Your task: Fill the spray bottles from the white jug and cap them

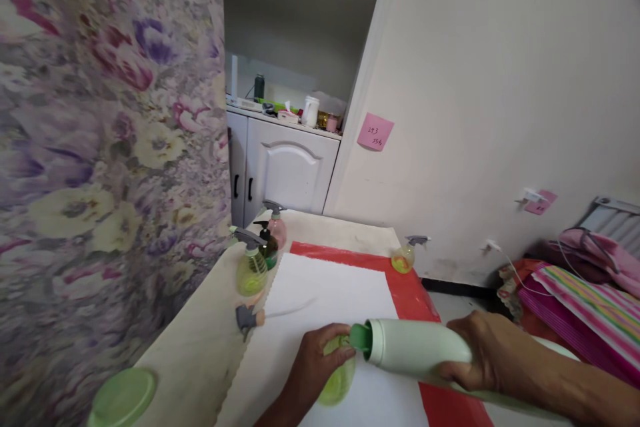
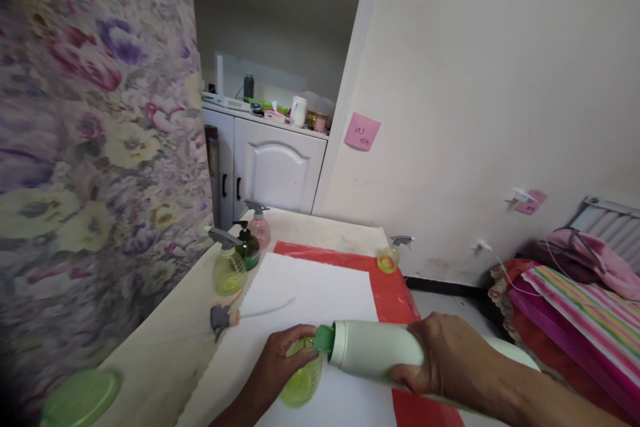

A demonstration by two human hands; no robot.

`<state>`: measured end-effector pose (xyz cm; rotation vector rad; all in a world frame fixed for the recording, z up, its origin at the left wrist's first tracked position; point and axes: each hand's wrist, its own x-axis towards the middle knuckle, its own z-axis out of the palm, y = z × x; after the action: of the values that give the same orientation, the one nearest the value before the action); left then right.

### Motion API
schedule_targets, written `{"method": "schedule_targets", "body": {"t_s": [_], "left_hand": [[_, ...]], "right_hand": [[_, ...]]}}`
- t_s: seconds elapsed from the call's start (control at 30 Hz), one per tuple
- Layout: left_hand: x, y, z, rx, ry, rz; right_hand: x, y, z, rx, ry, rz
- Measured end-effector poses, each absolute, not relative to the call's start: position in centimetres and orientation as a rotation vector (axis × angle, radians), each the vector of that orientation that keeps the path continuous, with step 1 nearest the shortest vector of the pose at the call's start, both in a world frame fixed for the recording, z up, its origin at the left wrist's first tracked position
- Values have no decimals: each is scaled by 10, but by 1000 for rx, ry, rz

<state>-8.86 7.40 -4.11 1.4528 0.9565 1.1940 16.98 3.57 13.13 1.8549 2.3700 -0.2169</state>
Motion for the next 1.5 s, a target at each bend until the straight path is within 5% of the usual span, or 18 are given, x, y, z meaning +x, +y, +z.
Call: {"method": "schedule_targets", "body": {"t_s": [1.5], "left_hand": [[-92,73,-42,1457,937,1193]], "right_hand": [[164,33,136,1861,2335,-222]]}}
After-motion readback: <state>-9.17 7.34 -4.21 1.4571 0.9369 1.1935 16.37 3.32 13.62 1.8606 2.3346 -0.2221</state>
